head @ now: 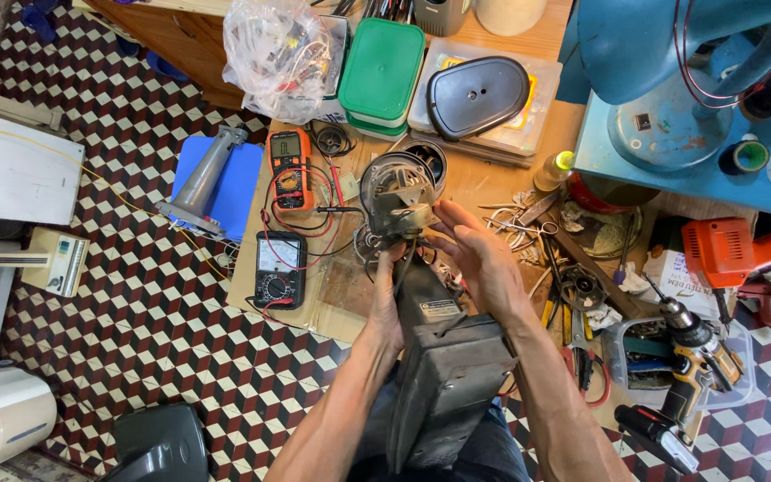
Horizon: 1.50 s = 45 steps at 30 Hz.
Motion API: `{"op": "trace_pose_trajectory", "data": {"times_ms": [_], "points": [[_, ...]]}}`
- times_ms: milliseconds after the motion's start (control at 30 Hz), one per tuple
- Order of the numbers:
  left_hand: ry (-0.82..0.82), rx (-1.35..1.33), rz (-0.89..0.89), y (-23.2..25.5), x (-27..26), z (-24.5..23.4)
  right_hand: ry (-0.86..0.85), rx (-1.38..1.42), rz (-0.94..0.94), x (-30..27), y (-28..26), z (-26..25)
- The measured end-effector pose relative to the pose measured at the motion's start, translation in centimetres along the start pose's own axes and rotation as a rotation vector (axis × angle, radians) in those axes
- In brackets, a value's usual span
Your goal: The person disassembles a small electric motor, uses a power drill to remove a screw, and then reassembles the motor components. The person also retrieves a power tool from a shelf and returns it.
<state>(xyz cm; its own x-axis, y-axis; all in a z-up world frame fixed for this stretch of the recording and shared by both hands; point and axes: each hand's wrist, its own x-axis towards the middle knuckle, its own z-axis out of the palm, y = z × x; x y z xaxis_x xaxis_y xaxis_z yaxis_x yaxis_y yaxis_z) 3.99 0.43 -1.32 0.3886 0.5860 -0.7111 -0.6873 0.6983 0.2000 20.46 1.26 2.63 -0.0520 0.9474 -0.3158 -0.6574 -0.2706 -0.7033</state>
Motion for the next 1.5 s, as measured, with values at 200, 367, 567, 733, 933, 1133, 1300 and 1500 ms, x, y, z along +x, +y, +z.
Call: {"op": "trace_pose_trajectory", "data": {"times_ms": [200, 367, 567, 733, 933, 1133, 1300, 1500], "points": [[0.148, 0.076, 0.133, -2.8, -0.7, 2.3, 0.064, -0.476, 0.195, -1.5, -6.1, -0.4], [0.099, 0.018, 0.060, -6.2, -1.2, 3.6, 0.013, -0.729, 0.213, -3.9, -9.0, -2.1], [0.039, 0.107, -0.025, -8.6, -2.3, 4.4, 0.101, -0.726, 0.282, -6.4, -10.1, -2.9], [-0.039, 0.337, 0.014, -10.6, -2.6, 3.9, 0.461, -0.479, 0.185, -8.1, -7.0, -3.7], [-0.129, 0.628, 0.055, -11.5, -1.9, 2.7, 0.675, -0.299, -0.062, -9.6, -3.4, -6.8], [-0.050, 0.851, 0.102, -12.7, 1.6, 4.2, 0.550, -0.027, -0.140, -7.4, -4.3, -10.7], [0.114, 1.097, -0.132, -14.7, 3.4, 2.3, 0.522, -0.040, -0.021, -6.7, -4.5, -13.9], [-0.051, 0.681, -0.140, -16.8, 3.6, -0.1, 0.529, -0.253, 0.106, -5.7, -3.3, -15.5]]}}
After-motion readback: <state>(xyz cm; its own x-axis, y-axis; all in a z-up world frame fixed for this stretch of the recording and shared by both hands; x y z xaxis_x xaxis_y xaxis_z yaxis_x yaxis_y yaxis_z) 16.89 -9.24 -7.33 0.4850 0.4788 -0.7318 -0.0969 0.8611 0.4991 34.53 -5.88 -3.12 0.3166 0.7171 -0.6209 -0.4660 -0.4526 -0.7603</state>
